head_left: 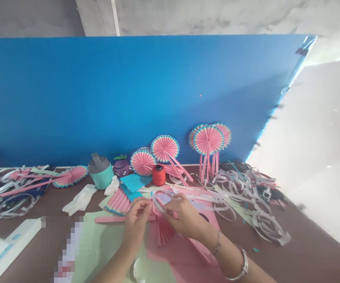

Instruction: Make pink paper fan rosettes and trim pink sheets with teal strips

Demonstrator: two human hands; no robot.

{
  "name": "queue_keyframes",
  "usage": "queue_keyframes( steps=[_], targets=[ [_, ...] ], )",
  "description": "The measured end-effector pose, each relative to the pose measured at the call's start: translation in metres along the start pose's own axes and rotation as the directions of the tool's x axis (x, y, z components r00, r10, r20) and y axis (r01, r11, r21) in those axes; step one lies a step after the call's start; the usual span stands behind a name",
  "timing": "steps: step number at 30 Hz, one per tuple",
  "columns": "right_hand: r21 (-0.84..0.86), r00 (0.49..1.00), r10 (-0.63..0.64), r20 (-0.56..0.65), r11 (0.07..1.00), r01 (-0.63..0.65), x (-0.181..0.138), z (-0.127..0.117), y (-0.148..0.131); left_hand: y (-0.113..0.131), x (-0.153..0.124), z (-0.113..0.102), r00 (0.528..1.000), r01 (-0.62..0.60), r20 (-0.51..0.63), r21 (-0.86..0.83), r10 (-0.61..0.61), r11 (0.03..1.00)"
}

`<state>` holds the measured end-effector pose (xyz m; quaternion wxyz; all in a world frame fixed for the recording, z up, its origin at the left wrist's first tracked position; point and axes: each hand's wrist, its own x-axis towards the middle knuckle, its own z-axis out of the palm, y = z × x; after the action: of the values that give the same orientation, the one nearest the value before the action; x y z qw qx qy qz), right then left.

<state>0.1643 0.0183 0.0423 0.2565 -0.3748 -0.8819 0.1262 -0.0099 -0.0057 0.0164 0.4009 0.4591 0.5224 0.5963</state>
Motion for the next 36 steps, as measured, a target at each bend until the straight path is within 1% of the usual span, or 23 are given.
queue_keyframes(
  steps=[2,5,12,18,27,32,36],
  targets=[
    [0.064,1.000,0.021,-0.001,0.998,-0.021,0.001,-0.007,-0.002,0.001,0.000,-0.001,0.999,-0.041,-0.007,0.030,0.041,0.999],
    [0.133,1.000,0.025,-0.002,0.991,-0.025,0.002,-0.016,-0.003,0.001,-0.002,-0.001,1.000,-0.015,0.008,0.025,0.015,1.000],
    [0.157,0.999,0.050,-0.002,0.986,-0.049,0.003,-0.018,0.004,-0.001,-0.003,-0.002,1.000,-0.012,-0.003,0.062,0.012,0.998],
    [0.135,0.998,0.046,-0.032,0.990,-0.041,0.003,-0.015,0.004,-0.001,-0.002,-0.003,0.999,-0.023,-0.030,0.088,0.026,0.996],
    [0.083,0.998,-0.030,-0.059,0.996,0.035,0.001,-0.014,0.008,-0.002,-0.002,-0.004,0.999,-0.009,-0.039,0.079,0.012,0.997],
    [0.048,0.996,-0.024,-0.091,0.998,0.028,0.002,-0.012,0.008,-0.002,-0.004,-0.003,0.999,-0.041,-0.030,0.085,0.044,0.996],
    [0.038,0.988,-0.002,-0.152,0.999,0.008,0.003,-0.013,0.005,-0.003,-0.006,-0.002,0.996,-0.074,-0.041,0.078,0.078,0.994]
  ],
)
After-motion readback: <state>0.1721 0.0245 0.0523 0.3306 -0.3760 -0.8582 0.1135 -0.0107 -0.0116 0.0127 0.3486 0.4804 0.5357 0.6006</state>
